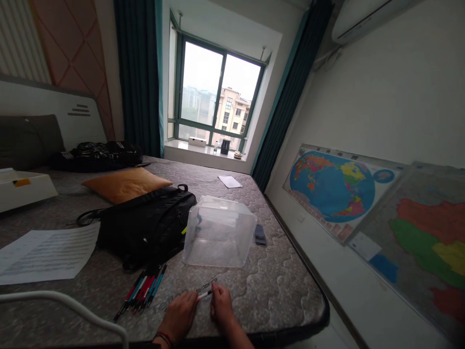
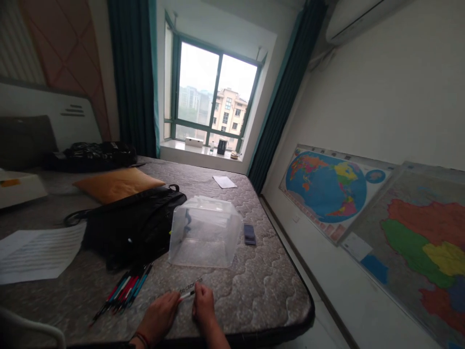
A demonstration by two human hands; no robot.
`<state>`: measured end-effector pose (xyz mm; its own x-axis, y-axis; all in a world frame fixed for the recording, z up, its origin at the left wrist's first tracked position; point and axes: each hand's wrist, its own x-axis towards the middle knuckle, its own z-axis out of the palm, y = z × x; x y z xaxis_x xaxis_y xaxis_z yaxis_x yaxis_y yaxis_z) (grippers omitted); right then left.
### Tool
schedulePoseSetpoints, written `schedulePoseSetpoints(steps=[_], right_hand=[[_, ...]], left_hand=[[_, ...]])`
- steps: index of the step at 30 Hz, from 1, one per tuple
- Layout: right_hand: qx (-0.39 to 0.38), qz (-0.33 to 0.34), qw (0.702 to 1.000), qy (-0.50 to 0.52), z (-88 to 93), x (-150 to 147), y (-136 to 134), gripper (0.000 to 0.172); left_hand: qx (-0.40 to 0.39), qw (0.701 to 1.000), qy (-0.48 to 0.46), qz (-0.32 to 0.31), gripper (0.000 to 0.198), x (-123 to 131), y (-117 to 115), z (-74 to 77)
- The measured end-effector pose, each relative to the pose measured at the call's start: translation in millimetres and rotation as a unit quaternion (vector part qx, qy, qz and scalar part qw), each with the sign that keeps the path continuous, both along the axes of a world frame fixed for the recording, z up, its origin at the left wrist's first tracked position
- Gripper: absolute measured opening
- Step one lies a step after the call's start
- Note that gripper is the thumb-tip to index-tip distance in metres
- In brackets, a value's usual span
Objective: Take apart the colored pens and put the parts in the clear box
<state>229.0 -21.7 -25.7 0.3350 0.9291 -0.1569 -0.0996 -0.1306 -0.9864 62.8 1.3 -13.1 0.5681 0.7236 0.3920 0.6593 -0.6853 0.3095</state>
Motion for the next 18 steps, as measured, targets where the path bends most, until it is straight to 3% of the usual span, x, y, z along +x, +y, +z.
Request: schedulePoseSetpoints(steps=[7,18], right_hand=[[-0.005,0.007,1.000,0.004,-1.8,2,0,0.061],[-0.013,-0.005,0.999,0.036,7.2,3,-2,0.055]], left_hand=[[-0.012,1.000,-0.016,-0.015,0.025,-1,3,-10.6],[-0.005,1.000,0.008,0.004,0.037,2,0,0.1]])
